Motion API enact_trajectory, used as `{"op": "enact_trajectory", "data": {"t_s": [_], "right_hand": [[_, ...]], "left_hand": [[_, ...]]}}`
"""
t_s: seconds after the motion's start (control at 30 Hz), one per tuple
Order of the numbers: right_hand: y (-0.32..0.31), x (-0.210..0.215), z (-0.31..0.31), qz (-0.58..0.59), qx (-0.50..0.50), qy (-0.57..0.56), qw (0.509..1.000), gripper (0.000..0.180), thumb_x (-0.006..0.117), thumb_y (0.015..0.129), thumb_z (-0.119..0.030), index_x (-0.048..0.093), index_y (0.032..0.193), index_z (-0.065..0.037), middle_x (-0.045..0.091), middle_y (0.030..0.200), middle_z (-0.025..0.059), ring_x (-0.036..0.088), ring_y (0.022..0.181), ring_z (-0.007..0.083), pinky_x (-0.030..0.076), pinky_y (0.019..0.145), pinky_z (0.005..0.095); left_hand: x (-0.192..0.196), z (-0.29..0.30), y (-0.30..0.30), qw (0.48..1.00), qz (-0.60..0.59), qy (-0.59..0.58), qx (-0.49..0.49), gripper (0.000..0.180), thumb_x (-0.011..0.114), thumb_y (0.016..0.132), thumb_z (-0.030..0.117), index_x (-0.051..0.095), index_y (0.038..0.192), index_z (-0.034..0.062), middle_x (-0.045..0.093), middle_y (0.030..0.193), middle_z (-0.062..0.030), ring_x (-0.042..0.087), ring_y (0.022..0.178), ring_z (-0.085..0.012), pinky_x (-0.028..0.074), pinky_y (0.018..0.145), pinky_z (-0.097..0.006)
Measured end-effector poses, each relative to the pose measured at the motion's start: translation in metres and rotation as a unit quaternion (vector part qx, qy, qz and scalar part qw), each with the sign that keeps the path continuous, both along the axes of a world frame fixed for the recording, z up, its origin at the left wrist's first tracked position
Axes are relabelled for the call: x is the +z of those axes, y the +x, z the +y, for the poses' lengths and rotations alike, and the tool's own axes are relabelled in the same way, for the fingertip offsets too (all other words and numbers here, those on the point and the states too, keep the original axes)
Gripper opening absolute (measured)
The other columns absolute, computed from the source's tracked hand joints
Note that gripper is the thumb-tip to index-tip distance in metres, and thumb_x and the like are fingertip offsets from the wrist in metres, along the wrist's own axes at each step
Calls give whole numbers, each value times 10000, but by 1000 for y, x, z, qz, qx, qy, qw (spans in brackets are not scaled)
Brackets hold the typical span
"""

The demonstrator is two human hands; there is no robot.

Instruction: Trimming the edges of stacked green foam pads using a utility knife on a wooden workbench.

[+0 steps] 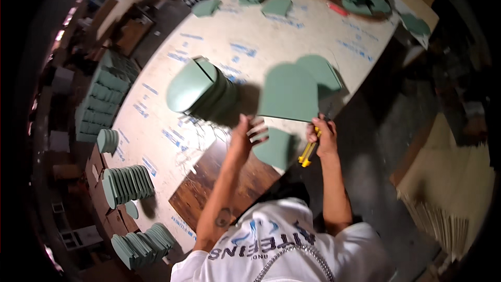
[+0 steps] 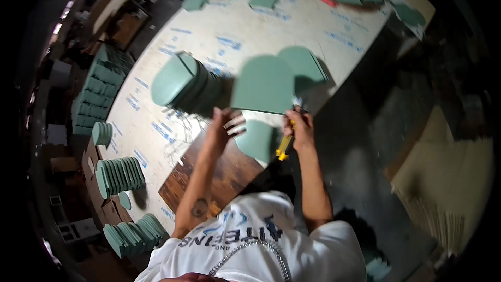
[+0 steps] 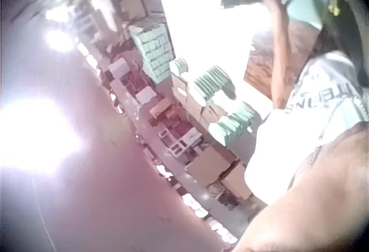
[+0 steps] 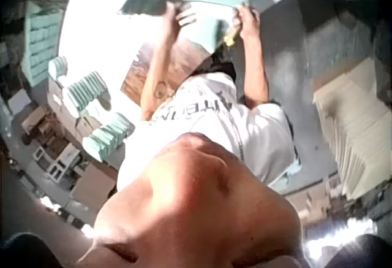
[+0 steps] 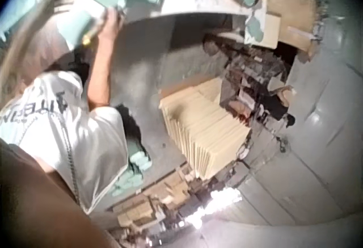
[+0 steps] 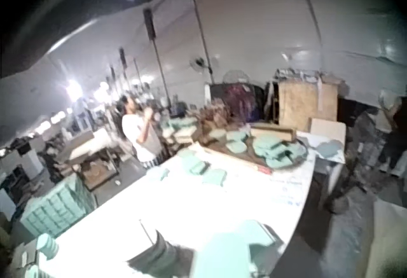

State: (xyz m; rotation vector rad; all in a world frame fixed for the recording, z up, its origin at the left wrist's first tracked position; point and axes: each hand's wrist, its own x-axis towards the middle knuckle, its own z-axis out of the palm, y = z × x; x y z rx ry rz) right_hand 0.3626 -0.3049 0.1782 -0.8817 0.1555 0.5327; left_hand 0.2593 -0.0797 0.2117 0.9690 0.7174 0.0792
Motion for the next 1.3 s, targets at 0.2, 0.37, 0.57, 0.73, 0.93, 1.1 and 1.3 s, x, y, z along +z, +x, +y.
{"op": "enact_trajectory", "data": {"t_s": [0.2, 0.37, 0.57, 0.73, 0.93, 1.1, 1.3], "right_hand": [[-49, 137, -16, -205, 145, -17, 968, 283, 725, 875, -131, 509, 711, -50, 541, 581, 4, 491, 489, 63, 382, 450, 244], [-48, 147, -22, -318, 128, 15, 939, 345, 719, 829, -148, 437, 658, -45, 432, 552, 14, 400, 467, 96, 293, 450, 296], [-58, 163, -16, -355, 103, 60, 927, 350, 718, 809, -159, 431, 648, -38, 419, 558, 11, 387, 472, 109, 280, 456, 304], [-67, 160, -9, -317, 119, 67, 938, 382, 732, 825, -196, 429, 643, -51, 421, 556, 5, 386, 478, 100, 269, 459, 293], [-76, 146, 2, -279, 138, 94, 945, 447, 766, 855, -229, 408, 639, -72, 436, 542, -15, 393, 484, 59, 257, 452, 270], [-80, 163, 11, -246, 152, 105, 952, 421, 781, 907, -295, 539, 704, -16, 573, 582, 21, 501, 485, 52, 353, 438, 223], [-79, 163, 16, -272, 149, 91, 946, 429, 741, 936, -327, 569, 745, 16, 630, 641, 70, 516, 472, 62, 391, 433, 220]], "left_hand": [[111, 23, -51, 980, -147, 134, 8, 375, 519, 1056, 287, 641, 1283, 14, 649, 1261, -145, 671, 1091, -243, 567, 951, -426], [123, 11, -82, 857, -320, 404, -34, 355, 458, 1052, 111, 581, 1365, -1, 585, 1374, -164, 619, 1230, -290, 544, 1034, -438], [148, 1, -83, 879, -280, 381, -63, 363, 472, 1038, 63, 569, 1388, 52, 602, 1383, -156, 633, 1229, -286, 573, 1012, -435], [157, -7, -82, 935, -283, 209, -46, 339, 476, 1041, 86, 597, 1355, 47, 628, 1345, -197, 667, 1177, -301, 580, 1006, -427], [152, -2, -90, 970, -231, 71, -3, 369, 495, 1047, 239, 651, 1260, -18, 691, 1235, -198, 700, 1099, -277, 600, 925, -405], [150, -6, -100, 977, -168, 57, 118, 366, 475, 1055, 269, 671, 1177, -14, 730, 1124, -175, 734, 945, -236, 622, 753, -340], [162, -2, -109, 979, -189, -6, 80, 367, 488, 1032, 266, 656, 1162, -34, 731, 987, -187, 735, 720, -209, 546, 432, -249]]}}
